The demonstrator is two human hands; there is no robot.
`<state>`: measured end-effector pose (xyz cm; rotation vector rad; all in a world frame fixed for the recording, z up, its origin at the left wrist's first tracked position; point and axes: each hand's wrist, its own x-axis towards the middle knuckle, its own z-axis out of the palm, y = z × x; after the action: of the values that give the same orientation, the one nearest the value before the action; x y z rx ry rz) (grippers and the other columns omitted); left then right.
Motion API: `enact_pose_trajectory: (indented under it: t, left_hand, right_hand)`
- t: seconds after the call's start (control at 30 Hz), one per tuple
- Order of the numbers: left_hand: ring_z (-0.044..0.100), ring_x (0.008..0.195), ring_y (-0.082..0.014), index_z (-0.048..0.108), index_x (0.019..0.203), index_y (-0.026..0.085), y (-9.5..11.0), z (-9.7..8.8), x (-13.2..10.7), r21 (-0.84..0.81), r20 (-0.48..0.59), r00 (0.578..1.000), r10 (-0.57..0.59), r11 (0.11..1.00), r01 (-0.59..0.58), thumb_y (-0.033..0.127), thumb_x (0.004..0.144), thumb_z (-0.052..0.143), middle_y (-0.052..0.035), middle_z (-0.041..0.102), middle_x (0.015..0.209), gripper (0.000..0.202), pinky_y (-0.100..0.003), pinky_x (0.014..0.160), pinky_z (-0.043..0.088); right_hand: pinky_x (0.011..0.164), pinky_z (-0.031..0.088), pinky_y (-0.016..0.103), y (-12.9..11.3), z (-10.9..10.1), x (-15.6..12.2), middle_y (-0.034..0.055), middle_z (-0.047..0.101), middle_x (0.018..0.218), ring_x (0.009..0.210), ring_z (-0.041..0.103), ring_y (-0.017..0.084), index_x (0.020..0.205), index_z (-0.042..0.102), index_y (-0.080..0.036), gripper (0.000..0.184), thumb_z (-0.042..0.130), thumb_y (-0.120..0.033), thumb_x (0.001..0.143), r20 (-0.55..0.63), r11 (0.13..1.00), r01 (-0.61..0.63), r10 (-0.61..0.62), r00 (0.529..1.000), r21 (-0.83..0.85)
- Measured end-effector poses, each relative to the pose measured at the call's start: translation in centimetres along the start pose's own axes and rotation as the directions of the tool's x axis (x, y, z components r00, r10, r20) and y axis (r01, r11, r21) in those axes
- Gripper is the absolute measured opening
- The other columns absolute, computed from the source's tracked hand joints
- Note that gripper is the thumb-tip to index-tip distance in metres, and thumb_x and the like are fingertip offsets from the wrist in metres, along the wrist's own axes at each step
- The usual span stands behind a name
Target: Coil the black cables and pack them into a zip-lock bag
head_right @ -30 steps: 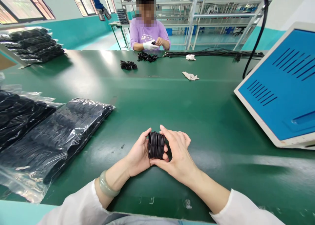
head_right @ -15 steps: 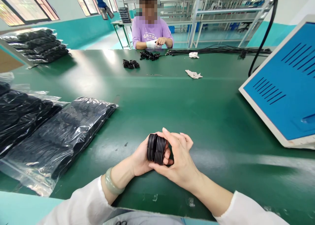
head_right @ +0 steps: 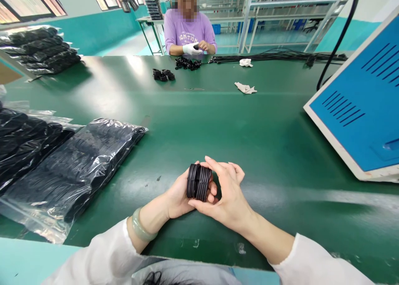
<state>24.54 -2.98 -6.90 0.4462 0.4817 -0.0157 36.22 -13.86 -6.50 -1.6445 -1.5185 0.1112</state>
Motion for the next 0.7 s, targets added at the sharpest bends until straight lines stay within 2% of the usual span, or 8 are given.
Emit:
enact_pose_trajectory:
  t: [0.13,0.3,0.57,0.7]
  left_hand:
    - [0.064,0.062,-0.0178,0.072,0.082,0.006,0.1,0.3,-0.1,-0.001,0.018,1.000,0.020,1.000,-0.019,0.071,0.091,0.043,-0.0125,0.069,0.074,0.072,-0.028,0.065,0.050]
    - [0.062,0.058,-0.0163,0.068,0.079,0.010,0.3,1.0,-0.3,0.037,-0.050,0.996,0.073,0.997,-0.071,0.068,0.093,0.041,-0.0080,0.065,0.067,0.065,-0.027,0.063,0.050]
    - [0.062,0.062,-0.0172,0.067,0.079,0.011,0.2,1.3,-0.7,0.080,-0.091,0.989,0.115,0.991,-0.107,0.069,0.091,0.045,-0.0068,0.064,0.067,0.064,-0.029,0.066,0.048]
    - [0.062,0.062,-0.0171,0.068,0.078,0.011,0.1,1.3,-0.7,0.085,-0.095,0.986,0.136,0.988,-0.128,0.070,0.091,0.045,-0.0060,0.063,0.065,0.064,-0.028,0.066,0.047]
  right_hand:
    - [0.104,0.034,0.056,0.1,0.0,-0.1,0.0089,0.063,0.129,0.118,0.054,0.034,0.152,0.029,-0.030,0.092,0.081,-0.039,0.077,-0.006,0.999,0.036,-0.036,0.999,-0.008]
    - [0.101,0.038,0.052,0.3,0.1,-0.1,0.0098,0.062,0.128,0.114,0.054,0.032,0.153,0.028,-0.030,0.089,0.079,-0.038,0.080,-0.013,0.994,0.106,-0.107,0.994,-0.024]
    - [0.101,0.039,0.053,0.4,0.0,0.0,0.0103,0.061,0.130,0.116,0.057,0.033,0.151,0.032,-0.031,0.081,0.076,-0.040,0.084,-0.011,0.983,0.176,-0.176,0.984,-0.045]
    - [0.101,0.039,0.053,0.4,0.0,0.0,0.0111,0.060,0.130,0.117,0.056,0.033,0.150,0.033,-0.030,0.080,0.075,-0.041,0.084,-0.002,0.985,0.164,-0.165,0.986,-0.044]
